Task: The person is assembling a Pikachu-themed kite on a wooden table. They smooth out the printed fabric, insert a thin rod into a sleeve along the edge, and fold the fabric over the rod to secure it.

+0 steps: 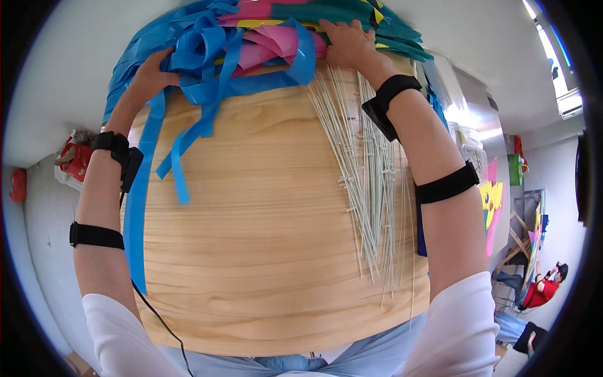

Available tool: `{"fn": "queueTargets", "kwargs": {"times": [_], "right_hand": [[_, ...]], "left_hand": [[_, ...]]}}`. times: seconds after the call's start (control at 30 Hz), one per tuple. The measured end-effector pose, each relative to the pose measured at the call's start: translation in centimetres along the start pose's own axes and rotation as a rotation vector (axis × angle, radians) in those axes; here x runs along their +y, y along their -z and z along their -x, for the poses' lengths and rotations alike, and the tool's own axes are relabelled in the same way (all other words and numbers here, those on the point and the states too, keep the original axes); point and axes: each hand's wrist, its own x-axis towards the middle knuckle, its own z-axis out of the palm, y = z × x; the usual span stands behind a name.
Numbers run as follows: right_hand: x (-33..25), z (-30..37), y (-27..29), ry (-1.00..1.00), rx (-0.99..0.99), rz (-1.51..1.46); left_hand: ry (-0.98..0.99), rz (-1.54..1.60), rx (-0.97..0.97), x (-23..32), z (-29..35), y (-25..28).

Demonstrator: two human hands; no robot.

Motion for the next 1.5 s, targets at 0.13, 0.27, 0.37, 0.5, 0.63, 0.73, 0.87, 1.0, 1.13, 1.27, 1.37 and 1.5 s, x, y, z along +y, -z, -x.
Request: {"fn": "queueTargets", "kwargs": {"times": [0.13, 0.27, 0.37, 0.5, 0.63, 0.73, 0.87, 1.0, 1.13, 1.27, 1.37, 1.5], "right_hand": [[4.0, 1.4, 2.9, 0.017, -0.011, -0.187], [5.2, 4.4, 9.4, -0.072, 0.046, -0.413], [5.3, 13.3, 17.0, -0.131, 0.123, -0.511], [10.3, 28.4, 24.9, -0.434, 0.021, -0.438], [20.6, 48.6, 22.7, -0.893, -0.213, -0.286], [23.5, 60.6, 19.0, -1.201, -0.344, -0.178], [20.7, 63.6, 17.6, -1.238, -0.269, -0.335], [22.6, 63.1, 16.3, -1.240, -0.180, -0.261], [27.1, 65.8, 16.5, -1.398, -0.069, -0.059], [32.5, 71.8, 16.3, -1.539, 0.026, -0.034], [36.2, 78.0, 14.4, -1.555, 0.119, -0.317], [38.0, 79.2, 13.2, -1.558, 0.294, -0.877]], "left_hand": [[0.099, 0.364, -0.104, 3.9, 4.3, 4.5], [0.074, 0.201, 0.094, 1.6, 8.9, 9.2], [0.137, 0.279, 0.041, -2.7, 12.6, 10.9], [0.003, 0.343, -0.202, -1.6, 22.6, 6.2], [0.063, 0.449, -0.501, 7.7, 34.4, 3.1], [-0.027, 0.289, -0.638, 15.9, 41.1, 1.3], [-0.121, 0.373, -0.791, 24.9, 45.2, -3.7], [-0.429, 0.353, -0.885, 34.7, 45.4, -7.5], [-0.594, 0.313, -0.826, 41.8, 43.7, -10.4], [-0.716, 0.163, -0.740, 49.3, 40.3, -14.7], [-0.857, 0.120, -0.592, 54.4, 36.8, -21.1], [-0.745, -0.149, -0.448, 59.7, 32.3, -29.0]]}}
